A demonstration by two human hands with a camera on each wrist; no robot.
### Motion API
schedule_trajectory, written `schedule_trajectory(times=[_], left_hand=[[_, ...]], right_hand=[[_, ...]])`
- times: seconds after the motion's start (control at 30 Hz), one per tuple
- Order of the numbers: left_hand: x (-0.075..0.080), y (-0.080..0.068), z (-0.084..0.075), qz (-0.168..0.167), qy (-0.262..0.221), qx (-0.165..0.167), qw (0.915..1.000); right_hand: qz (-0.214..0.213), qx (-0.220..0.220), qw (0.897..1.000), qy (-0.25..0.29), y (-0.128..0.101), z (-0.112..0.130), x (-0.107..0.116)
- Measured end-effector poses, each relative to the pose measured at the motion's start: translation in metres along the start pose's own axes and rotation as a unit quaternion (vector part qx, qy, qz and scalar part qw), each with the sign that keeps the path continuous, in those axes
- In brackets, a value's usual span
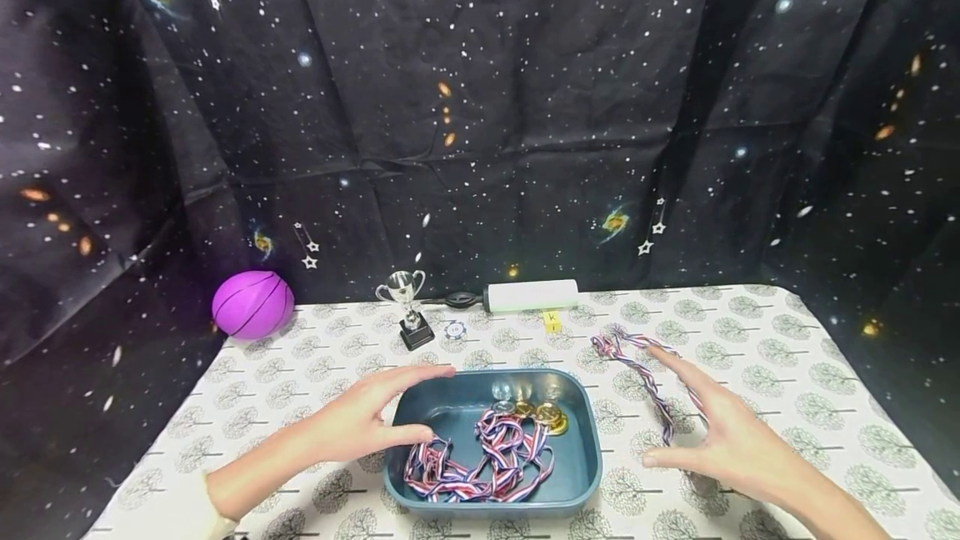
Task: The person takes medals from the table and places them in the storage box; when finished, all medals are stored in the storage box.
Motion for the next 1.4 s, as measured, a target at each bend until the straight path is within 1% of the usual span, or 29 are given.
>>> schedule_trajectory(times=[0.07,0.13,0.17,0.2,0.27,0.3,0.37,0.4,0.5,0.63,0.7,0.77,0.83,0.9,0.97,1.07,1.13,1.23,1.33,1.37,1.4], left_hand=[[0.005,-0.011,0.009,-0.005,-0.029,0.033,0.999],[0.008,-0.022,0.017,-0.009,-0.051,0.058,0.997],[0.008,-0.028,0.019,-0.011,-0.058,0.061,0.9964],[0.008,-0.032,0.021,-0.012,-0.064,0.061,0.9961],[0.007,-0.041,0.023,-0.015,-0.073,0.051,0.9959],[0.006,-0.045,0.023,-0.016,-0.079,0.046,0.9957],[0.003,-0.052,0.022,-0.017,-0.084,0.039,0.9956],[0.002,-0.054,0.022,-0.018,-0.088,0.042,0.9951],[-0.002,-0.058,0.021,-0.021,-0.094,0.051,0.994],[-0.008,-0.062,0.02,-0.016,-0.096,0.06,0.9934],[-0.012,-0.065,0.02,-0.01,-0.095,0.063,0.9934],[-0.015,-0.067,0.02,-0.006,-0.096,0.073,0.9927],[-0.017,-0.068,0.021,-0.006,-0.094,0.081,0.9923],[-0.017,-0.068,0.022,-0.01,-0.094,0.087,0.9917],[-0.017,-0.067,0.022,-0.015,-0.093,0.087,0.9918],[-0.015,-0.067,0.022,-0.018,-0.093,0.085,0.9919],[-0.015,-0.067,0.021,-0.019,-0.095,0.083,0.9918],[-0.015,-0.067,0.021,-0.021,-0.099,0.079,0.9918],[-0.013,-0.066,0.02,-0.028,-0.095,0.062,0.9932],[-0.013,-0.065,0.019,-0.031,-0.093,0.056,0.9936],[-0.012,-0.065,0.019,-0.034,-0.091,0.052,0.9939]], right_hand=[[-0.011,0.0,1.0,0.008,-0.009,-0.013,0.006],[-0.018,0.005,1.0,0.004,-0.019,-0.025,0.008],[-0.018,0.002,1.0,0.003,-0.024,-0.031,0.009],[-0.008,-0.015,1.0,0.005,-0.029,-0.039,0.008],[0.023,-0.06,0.998,-0.017,-0.039,-0.053,0.004],[0.039,-0.082,0.995,-0.031,-0.044,-0.06,0.003],[0.068,-0.111,0.99,-0.051,-0.052,-0.071,-0.001],[0.078,-0.125,0.987,-0.058,-0.056,-0.075,-0.003],[0.067,-0.097,0.992,-0.056,-0.062,-0.077,-0.006],[0.039,-0.047,0.998,-0.026,-0.067,-0.076,-0.009],[0.03,-0.028,0.999,-0.019,-0.067,-0.075,-0.01],[0.034,-0.02,0.999,-0.019,-0.067,-0.076,-0.011],[0.05,-0.027,0.998,-0.029,-0.066,-0.078,-0.013],[0.074,-0.044,0.995,-0.045,-0.065,-0.08,-0.015],[0.082,-0.046,0.994,-0.058,-0.065,-0.081,-0.016],[0.072,-0.033,0.995,-0.066,-0.064,-0.078,-0.016],[0.056,-0.016,0.996,-0.064,-0.064,-0.074,-0.015],[0.054,-0.021,0.996,-0.062,-0.064,-0.074,-0.016],[0.053,-0.027,0.997,-0.055,-0.062,-0.072,-0.015],[0.05,-0.026,0.997,-0.052,-0.06,-0.07,-0.014],[0.036,-0.015,0.998,-0.047,-0.057,-0.066,-0.012]])
Point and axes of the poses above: each hand's wrist, its own y-axis towards the middle knuckle, its own x-axis out of the back of the hand, z = x × y, the point moved 7 cm from there along y, towards the middle knuckle, and after that the axes turned 13 degrees about -z, right-handed, at the moved point
